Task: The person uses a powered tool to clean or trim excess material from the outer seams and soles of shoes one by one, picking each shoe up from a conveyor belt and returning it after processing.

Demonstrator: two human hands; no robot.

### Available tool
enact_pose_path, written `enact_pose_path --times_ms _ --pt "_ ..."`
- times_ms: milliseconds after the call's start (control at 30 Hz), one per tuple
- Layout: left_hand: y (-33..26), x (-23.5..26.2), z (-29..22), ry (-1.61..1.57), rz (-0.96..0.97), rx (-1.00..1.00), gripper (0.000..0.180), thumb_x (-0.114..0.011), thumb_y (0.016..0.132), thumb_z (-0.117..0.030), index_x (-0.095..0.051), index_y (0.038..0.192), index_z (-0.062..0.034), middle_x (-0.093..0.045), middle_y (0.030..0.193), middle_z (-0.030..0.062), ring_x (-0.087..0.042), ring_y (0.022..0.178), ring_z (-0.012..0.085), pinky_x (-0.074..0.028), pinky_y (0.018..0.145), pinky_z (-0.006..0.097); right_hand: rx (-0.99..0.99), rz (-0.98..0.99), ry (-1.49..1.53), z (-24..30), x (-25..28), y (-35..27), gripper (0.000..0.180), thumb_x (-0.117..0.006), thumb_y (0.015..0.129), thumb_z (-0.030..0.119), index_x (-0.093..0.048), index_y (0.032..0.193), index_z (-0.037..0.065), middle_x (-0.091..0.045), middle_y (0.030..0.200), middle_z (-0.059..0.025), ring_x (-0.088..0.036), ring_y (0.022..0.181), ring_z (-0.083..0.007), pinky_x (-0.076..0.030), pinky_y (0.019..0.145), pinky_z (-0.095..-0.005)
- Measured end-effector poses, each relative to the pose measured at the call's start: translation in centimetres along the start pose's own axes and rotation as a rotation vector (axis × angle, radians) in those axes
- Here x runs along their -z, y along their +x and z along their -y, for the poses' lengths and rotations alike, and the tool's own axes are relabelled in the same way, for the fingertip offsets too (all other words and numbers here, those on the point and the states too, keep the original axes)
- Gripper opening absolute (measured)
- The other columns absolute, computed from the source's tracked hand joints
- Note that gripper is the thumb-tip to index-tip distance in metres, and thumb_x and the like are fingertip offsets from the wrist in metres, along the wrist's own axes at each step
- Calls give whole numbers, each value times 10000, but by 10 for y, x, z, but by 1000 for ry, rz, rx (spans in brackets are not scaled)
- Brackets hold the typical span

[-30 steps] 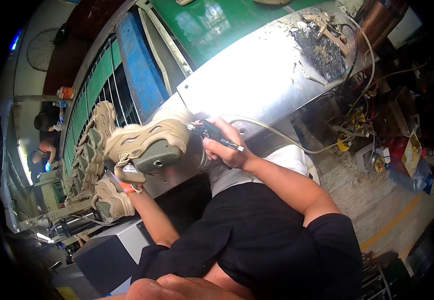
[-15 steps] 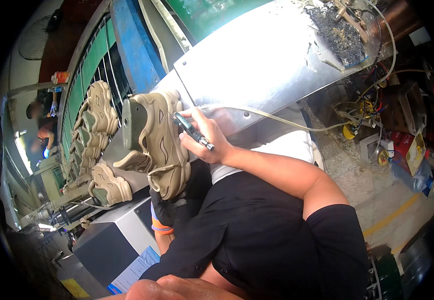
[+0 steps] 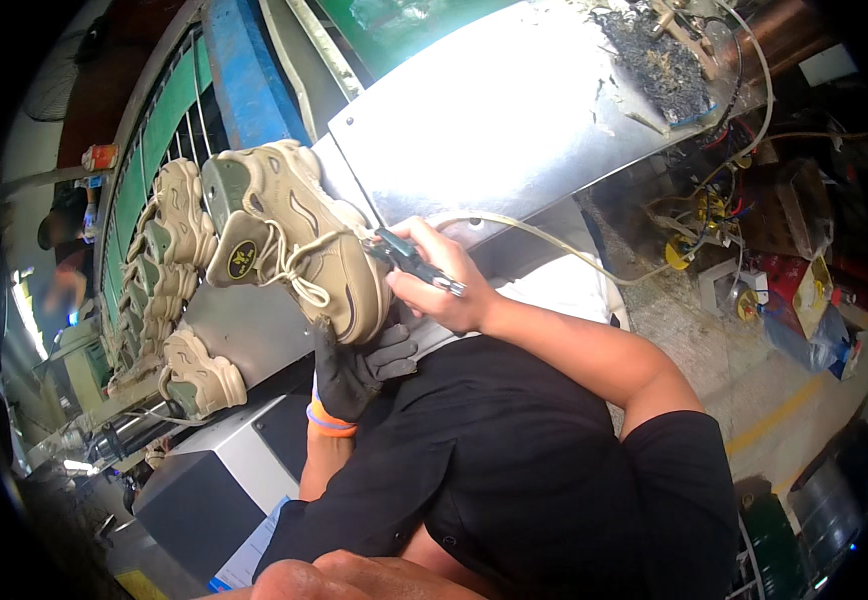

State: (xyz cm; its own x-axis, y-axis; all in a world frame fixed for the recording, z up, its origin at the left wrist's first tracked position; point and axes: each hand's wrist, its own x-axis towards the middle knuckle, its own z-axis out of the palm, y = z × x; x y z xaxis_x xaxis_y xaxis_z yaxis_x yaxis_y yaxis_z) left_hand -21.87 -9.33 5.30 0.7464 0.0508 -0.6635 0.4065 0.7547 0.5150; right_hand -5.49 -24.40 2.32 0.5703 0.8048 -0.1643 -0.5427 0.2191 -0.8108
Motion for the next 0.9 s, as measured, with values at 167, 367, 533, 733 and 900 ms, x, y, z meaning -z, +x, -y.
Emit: enact_pose_path --times_ms 167,367,533,733,900 --pt "24 -31 -2 1 166 79 891 -278 930 -710 -354 1420 30 -576 1246 264 -615 1119 350 -535 915 457 -70 -22 -25 23 16 -25 320 -538 875 89 -467 1176 6 -522 685 -7 -484 534 -66 -436 523 -255" --pt "56 -73 -10 -9 235 75 915 -285 904 -746 -390 1383 26 -621 1155 252 -664 1000 326 -560 864 429 -126 -86 -38 54 19 -30 344 -531 893 55 -448 1224 7 -507 769 -32 -441 521 -63 -419 500 -252" --pt "88 -80 -11 -52 252 0 938 -276 884 -780 -452 1337 22 -617 1194 175 -643 1045 255 -511 921 363 109 -231 -289 39 10 -26 365 -553 865 64 -464 1210 -14 -543 744 -24 -496 592 -65 -420 562 -242" --pt "117 -75 -19 56 371 -113 853 -248 902 -769 -584 1088 -8 -641 970 102 -610 856 166 -502 773 311 329 -304 -531 13 3 -18 439 -593 831 81 -446 1229 -34 -615 731 -102 -558 611 -132 -444 624 -280" --pt "130 -42 -30 324 389 -133 791 -288 936 -692 -560 1205 1 -641 1055 122 -609 956 186 -502 847 305 209 -120 -447 30 19 -1 413 -582 871 87 -485 1254 -32 -618 775 -60 -567 633 -81 -457 609 -220"
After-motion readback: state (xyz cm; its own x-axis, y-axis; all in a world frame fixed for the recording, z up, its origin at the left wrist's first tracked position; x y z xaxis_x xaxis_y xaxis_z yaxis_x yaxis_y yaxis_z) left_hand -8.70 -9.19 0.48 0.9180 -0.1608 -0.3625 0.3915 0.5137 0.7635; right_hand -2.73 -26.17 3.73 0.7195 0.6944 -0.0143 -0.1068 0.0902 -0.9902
